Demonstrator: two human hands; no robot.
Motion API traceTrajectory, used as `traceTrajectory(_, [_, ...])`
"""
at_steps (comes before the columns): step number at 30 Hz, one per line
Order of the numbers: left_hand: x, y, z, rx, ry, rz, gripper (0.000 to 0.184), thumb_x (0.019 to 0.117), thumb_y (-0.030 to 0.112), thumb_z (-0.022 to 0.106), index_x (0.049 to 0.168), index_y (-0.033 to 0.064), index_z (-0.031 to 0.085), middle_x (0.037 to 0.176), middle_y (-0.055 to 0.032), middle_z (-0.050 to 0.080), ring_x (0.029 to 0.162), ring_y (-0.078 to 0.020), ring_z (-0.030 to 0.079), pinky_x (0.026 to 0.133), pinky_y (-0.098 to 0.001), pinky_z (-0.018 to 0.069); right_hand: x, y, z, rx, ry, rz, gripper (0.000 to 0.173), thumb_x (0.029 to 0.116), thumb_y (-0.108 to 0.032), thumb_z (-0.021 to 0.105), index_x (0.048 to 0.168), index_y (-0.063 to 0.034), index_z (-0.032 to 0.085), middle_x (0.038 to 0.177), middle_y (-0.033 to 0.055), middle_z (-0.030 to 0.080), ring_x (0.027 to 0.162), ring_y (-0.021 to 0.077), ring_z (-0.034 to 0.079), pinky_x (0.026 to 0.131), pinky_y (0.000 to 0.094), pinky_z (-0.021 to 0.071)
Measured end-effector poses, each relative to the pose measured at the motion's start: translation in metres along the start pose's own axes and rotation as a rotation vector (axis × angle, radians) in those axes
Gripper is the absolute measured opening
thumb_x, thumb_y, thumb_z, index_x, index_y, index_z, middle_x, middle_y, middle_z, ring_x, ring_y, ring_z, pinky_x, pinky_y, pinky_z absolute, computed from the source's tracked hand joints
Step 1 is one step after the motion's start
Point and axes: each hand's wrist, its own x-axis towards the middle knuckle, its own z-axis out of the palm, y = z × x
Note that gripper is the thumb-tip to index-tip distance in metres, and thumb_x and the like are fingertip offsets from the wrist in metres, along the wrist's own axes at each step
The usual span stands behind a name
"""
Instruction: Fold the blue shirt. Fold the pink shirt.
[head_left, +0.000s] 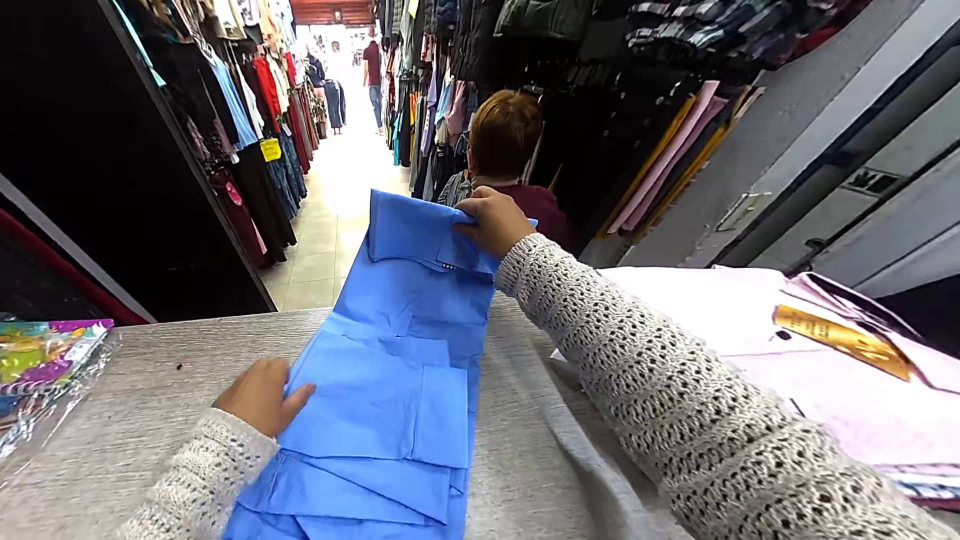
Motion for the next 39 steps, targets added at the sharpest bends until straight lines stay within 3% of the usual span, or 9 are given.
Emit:
traceTrajectory(3, [0.005,-0.013,-0.002,-0.047,-0.176,-0.114,0.043,0.0968,0.032,0.069,0.107,-0.0099,0.067,0.122,-0.0287,0.061,0.117,-0.0405,0.059,0.101,-0.0526,0.0444,0.001,-0.004,-0.003,-0.014,0.003,-0.006,0.018,0.0952,-0.012,0.069,0.107,0.0002,0.074,0.112,0.0249,0.066,0.106,0.0423,0.065,0.087,0.0639,0.0484])
traceTrajectory(6, [-0.002,-0.028,0.007,-0.215,0.002,-0.068,0.023,0.0967,0.016,0.067,0.098,-0.0068,0.071,0.128,-0.0244,0.063,0.126,-0.0356,0.057,0.107,-0.0482,0.0431,-0.001,-0.011,-0.005,-0.035,-0.004,-0.007,0.018,0.0957,-0.012,0.068,0.108,0.0001,0.074,0.112,0.0248,0.066,0.106,0.0423,0.065,0.088,0.0637,0.0485])
traceTrajectory(15, [-0.051,-0.016,0.013,-0.628,-0.103,-0.15,0.07,0.0913,0.007,0.071,0.152,0.0093,0.036,0.12,-0.021,0.067,0.102,-0.0299,0.07,0.089,-0.047,0.0563,-0.02,-0.073,-0.018,-0.18,0.042,-0.089,0.018,0.0947,-0.011,0.066,0.106,0.0025,0.072,0.109,0.0253,0.067,0.099,0.0439,0.067,0.083,0.0632,0.0492])
traceTrajectory(18, [-0.076,-0.014,0.031,-0.688,0.024,0.0,0.069,0.0898,0.01,0.069,0.153,0.012,0.041,0.128,-0.0182,0.064,0.104,-0.0256,0.07,0.087,-0.0422,0.0583,-0.059,-0.115,-0.024,-0.212,0.217,-0.292,0.012,0.0885,-0.006,0.068,0.096,0.003,0.071,0.094,0.0236,0.067,0.085,0.0419,0.068,0.071,0.0586,0.0511])
traceTrajectory(21, [-0.091,-0.028,0.054,-0.753,0.311,0.156,0.035,0.0976,0.017,0.053,0.124,-0.0002,0.068,0.122,-0.0143,0.066,0.1,-0.0203,0.069,0.081,-0.0356,0.0598,-0.142,-0.171,-0.014,-0.196,0.298,-0.438,0.01,0.0906,-0.006,0.064,0.096,-0.0016,0.071,0.087,0.0177,0.066,0.076,0.0358,0.066,0.062,0.0512,0.0522])
traceTrajectory(24, [-0.11,-0.02,0.048,-1.385,0.032,-0.047,0.048,0.1108,0.027,0.012,0.116,0.0041,0.054,0.094,0.0002,0.073,0.085,-0.0099,0.072,0.077,-0.0291,0.0614,-0.238,-0.208,0.036,-0.083,0.168,-0.46,0.015,0.0976,-0.009,0.057,0.102,-0.0073,0.071,0.083,0.0096,0.066,0.07,0.0267,0.066,0.057,0.0422,0.0524])
traceTrajectory(26, [-0.117,-0.017,0.045,-1.409,-0.109,-0.134,0.062,0.1097,0.039,0.005,0.132,0.0026,0.049,0.099,-0.0036,0.074,0.085,-0.0111,0.073,0.077,-0.031,0.0606,-0.277,-0.21,0.055,0.0,0.042,-0.441,0.019,0.094,-0.005,0.059,0.109,-0.0078,0.07,0.09,0.0104,0.068,0.076,0.028,0.069,0.061,0.043,0.0543])
traceTrajectory(31, [-0.119,-0.018,0.047,-1.293,-0.174,-0.11,0.04,0.0992,0.0,0.051,0.138,-0.0004,0.041,0.098,-0.0032,0.072,0.082,-0.0105,0.073,0.074,-0.0278,0.0621,-0.333,-0.17,0.04,0.097,-0.066,-0.161,0.043,0.0821,-0.011,0.074,0.124,-0.0159,0.069,0.122,0.0132,0.069,0.111,0.0374,0.067,0.088,0.062,0.0535])
traceTrajectory(39, [-0.102,-0.03,0.045,-1.148,-0.021,0.012,0.067,0.0892,-0.013,0.06,0.148,0.0079,0.035,0.1,-0.0138,0.075,0.081,-0.0209,0.075,0.072,-0.0339,0.0627,-0.368,-0.164,0.044,0.006,0.137,-0.115,0.035,0.0949,-0.008,0.056,0.121,-0.0217,0.074,0.119,0.0004,0.073,0.112,0.022,0.069,0.098,0.0515,0.0518])
